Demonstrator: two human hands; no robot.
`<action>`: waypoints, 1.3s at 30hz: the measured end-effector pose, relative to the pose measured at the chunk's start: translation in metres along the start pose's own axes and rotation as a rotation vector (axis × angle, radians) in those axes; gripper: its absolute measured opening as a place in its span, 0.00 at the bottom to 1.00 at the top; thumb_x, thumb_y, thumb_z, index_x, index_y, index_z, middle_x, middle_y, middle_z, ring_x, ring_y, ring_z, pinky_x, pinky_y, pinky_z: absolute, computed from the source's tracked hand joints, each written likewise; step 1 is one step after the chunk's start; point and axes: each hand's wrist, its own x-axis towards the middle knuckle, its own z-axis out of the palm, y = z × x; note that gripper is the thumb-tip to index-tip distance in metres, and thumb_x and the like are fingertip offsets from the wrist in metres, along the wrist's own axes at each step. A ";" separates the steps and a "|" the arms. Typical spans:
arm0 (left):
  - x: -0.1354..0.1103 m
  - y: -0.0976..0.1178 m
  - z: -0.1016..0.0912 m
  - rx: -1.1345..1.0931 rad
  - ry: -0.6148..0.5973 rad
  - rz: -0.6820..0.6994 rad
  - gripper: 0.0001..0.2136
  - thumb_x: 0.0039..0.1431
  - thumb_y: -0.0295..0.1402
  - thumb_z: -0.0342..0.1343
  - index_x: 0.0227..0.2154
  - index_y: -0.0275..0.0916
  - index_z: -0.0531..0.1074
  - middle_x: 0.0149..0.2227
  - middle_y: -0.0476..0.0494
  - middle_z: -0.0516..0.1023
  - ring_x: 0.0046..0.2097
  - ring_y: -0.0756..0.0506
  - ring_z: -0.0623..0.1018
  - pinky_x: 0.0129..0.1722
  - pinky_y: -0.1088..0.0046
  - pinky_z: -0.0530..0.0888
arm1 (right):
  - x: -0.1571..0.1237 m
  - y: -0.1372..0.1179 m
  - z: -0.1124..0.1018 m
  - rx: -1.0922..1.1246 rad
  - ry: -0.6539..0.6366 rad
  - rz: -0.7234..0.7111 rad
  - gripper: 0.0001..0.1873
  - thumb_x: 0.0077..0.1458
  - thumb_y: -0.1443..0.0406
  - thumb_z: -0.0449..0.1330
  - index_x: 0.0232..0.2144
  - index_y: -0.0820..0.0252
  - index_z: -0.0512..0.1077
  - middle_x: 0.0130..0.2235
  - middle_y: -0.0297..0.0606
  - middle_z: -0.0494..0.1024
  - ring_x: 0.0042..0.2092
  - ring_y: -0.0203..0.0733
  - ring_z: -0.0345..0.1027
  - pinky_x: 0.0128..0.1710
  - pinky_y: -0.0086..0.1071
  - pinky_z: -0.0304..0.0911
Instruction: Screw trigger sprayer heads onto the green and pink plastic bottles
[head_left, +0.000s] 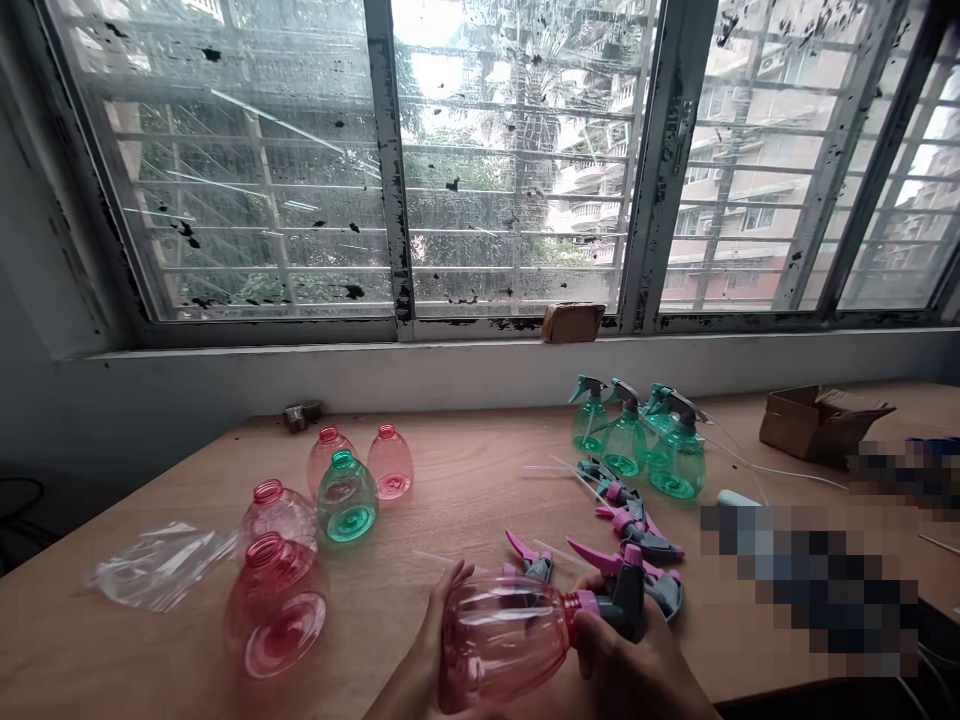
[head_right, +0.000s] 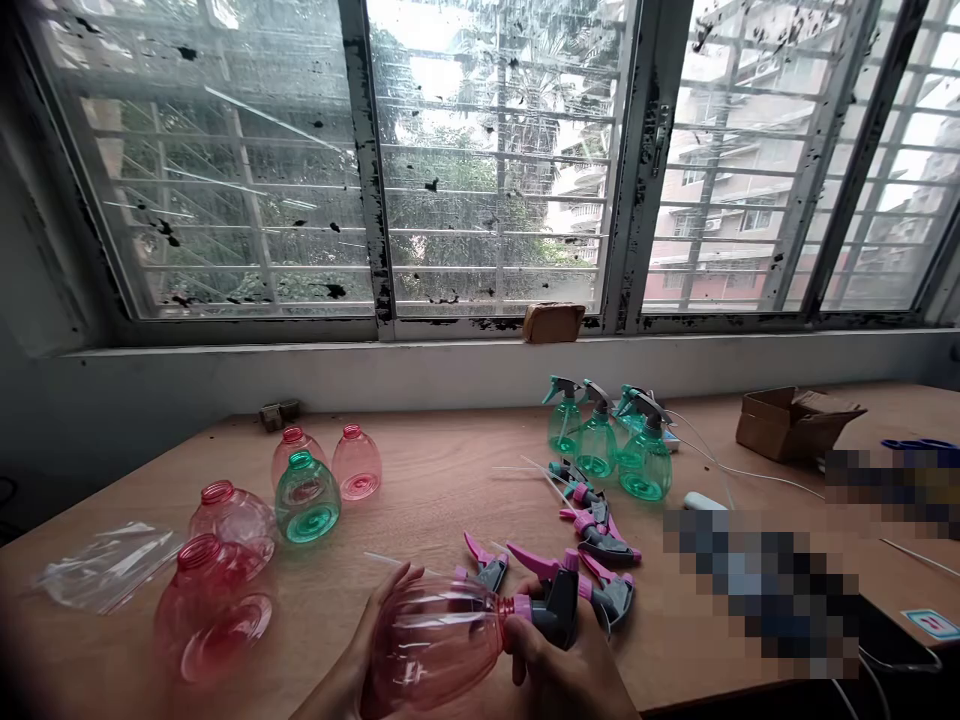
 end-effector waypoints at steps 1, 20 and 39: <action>0.000 -0.001 0.000 0.008 -0.006 0.017 0.53 0.50 0.44 0.74 0.70 0.53 0.42 0.75 0.39 0.51 0.74 0.32 0.52 0.72 0.53 0.51 | 0.000 0.000 0.000 0.000 -0.004 0.004 0.26 0.51 0.47 0.74 0.36 0.63 0.74 0.20 0.35 0.76 0.20 0.40 0.67 0.21 0.29 0.61; 0.004 -0.010 -0.007 0.031 0.013 0.028 0.44 0.59 0.62 0.54 0.70 0.49 0.43 0.74 0.30 0.50 0.72 0.28 0.56 0.69 0.44 0.55 | -0.002 -0.001 0.001 -0.020 -0.016 0.026 0.26 0.50 0.46 0.74 0.33 0.62 0.76 0.20 0.33 0.75 0.21 0.38 0.65 0.22 0.28 0.61; 0.003 -0.009 -0.005 -0.003 0.024 0.011 0.40 0.61 0.55 0.59 0.69 0.49 0.48 0.73 0.36 0.54 0.73 0.32 0.55 0.72 0.50 0.52 | 0.000 0.005 -0.002 -0.015 -0.002 -0.015 0.25 0.53 0.47 0.73 0.35 0.63 0.75 0.20 0.33 0.75 0.20 0.38 0.65 0.20 0.27 0.60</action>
